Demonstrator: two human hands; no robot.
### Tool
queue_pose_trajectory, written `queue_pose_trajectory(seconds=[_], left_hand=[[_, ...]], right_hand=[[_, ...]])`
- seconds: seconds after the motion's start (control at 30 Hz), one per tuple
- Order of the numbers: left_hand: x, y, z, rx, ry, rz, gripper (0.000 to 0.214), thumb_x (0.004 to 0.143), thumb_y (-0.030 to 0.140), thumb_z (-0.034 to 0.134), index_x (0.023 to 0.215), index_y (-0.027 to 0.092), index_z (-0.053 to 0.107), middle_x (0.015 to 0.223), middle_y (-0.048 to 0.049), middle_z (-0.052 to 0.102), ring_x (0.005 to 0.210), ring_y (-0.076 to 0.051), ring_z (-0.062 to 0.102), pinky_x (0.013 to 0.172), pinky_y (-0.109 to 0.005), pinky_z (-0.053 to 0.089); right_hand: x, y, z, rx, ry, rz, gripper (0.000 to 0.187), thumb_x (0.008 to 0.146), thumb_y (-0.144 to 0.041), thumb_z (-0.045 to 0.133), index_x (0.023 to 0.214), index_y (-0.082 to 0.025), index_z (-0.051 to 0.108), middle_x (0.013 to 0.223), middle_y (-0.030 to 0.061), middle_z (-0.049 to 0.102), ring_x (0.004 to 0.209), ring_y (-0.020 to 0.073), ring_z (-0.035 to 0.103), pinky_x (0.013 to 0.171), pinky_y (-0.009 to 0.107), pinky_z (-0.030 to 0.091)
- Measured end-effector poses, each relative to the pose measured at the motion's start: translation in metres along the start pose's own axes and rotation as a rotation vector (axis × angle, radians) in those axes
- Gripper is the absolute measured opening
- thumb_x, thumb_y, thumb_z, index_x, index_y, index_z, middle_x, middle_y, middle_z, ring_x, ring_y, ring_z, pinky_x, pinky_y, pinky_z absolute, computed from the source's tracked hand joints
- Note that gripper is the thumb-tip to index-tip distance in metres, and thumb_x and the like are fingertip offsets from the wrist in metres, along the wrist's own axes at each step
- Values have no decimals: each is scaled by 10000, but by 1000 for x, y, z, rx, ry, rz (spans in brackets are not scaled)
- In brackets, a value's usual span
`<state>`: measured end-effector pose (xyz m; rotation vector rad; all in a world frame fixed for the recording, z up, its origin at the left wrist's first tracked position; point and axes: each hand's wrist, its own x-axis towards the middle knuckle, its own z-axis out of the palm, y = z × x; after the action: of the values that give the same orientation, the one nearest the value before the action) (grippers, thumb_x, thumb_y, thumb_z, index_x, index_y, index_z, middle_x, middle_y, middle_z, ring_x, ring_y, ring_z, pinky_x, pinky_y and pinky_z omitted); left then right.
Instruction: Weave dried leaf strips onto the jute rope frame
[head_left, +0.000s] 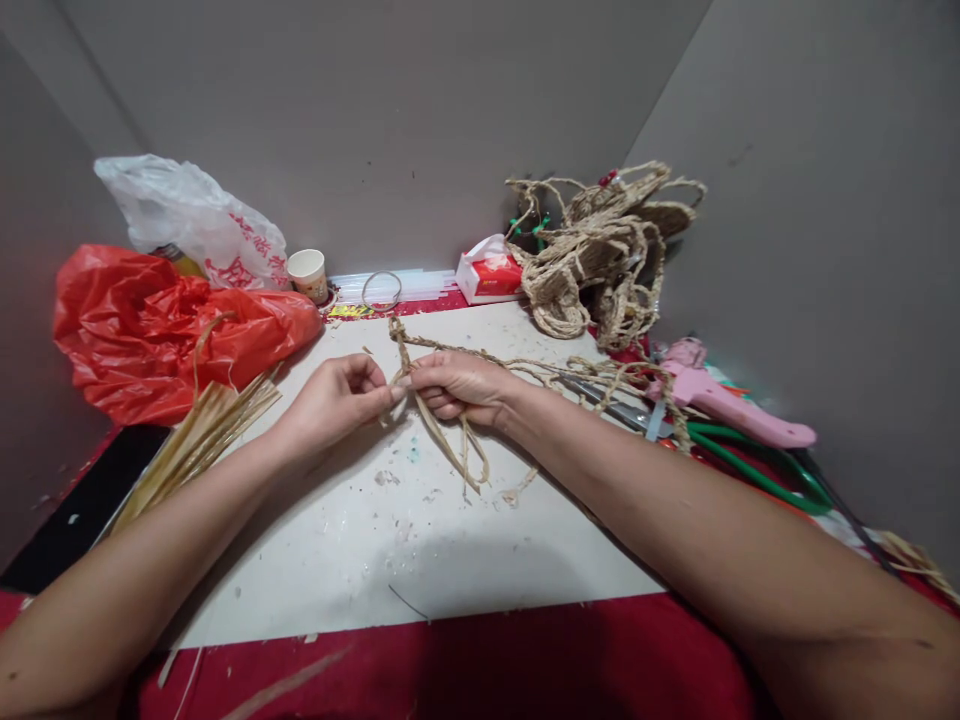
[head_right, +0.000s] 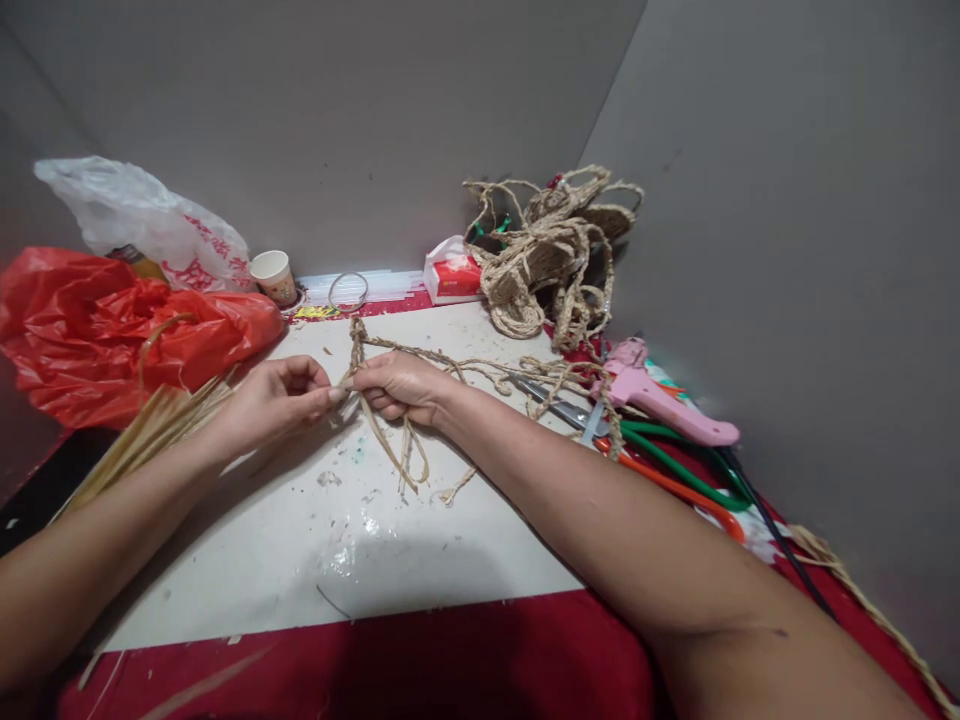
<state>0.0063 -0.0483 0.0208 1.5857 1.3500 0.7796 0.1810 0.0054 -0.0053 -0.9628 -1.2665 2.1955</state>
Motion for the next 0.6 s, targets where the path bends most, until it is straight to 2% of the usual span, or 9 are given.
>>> queue_pose_trajectory(seconds=[0.07,0.13,0.3,0.37,0.47,0.6], left_hand=[[1,-7,9,-158,-39,-62,238,713,351,682,758,166,538,475,65,466,379,-42,349,391,-176,227],[3,-14,10,-254,-45,-97,219,718,331,683,748,165,544,438,75,434,347,-32,300,375,-177,187],[11,-27,0,-373,-25,-73,196,679,266,721,709,148,568,488,47,478,397,-35,367,405,-184,222],[12,-30,-2,-397,-1,-53,185,665,243,728,704,142,578,521,38,495,441,-39,405,434,-180,259],[12,-29,-3,-405,21,-42,177,660,230,727,708,142,581,541,37,508,457,-35,409,445,-174,268],[9,-22,1,-301,19,-46,167,673,229,702,757,150,582,502,53,492,417,-34,375,414,-170,241]], right_hand=[[0,1,0,2,1,-3,326,736,-138,632,595,-173,341,443,-118,243,352,0,146,325,117,98],[0,1,0,15,-16,-9,323,742,-156,638,612,-175,342,449,-121,241,352,-1,143,326,113,94],[-1,-1,-2,69,-60,-28,236,778,-207,611,677,-167,402,471,-116,243,370,6,132,328,111,92],[-1,-1,-2,72,-66,-34,207,777,-193,600,690,-164,415,479,-113,245,377,10,127,327,113,91],[-2,0,-3,44,-77,-48,272,763,-182,616,651,-173,369,480,-112,239,379,9,133,329,112,98],[-1,2,-2,14,-73,-47,326,782,-236,636,629,-174,355,470,-113,239,371,8,140,328,114,100]])
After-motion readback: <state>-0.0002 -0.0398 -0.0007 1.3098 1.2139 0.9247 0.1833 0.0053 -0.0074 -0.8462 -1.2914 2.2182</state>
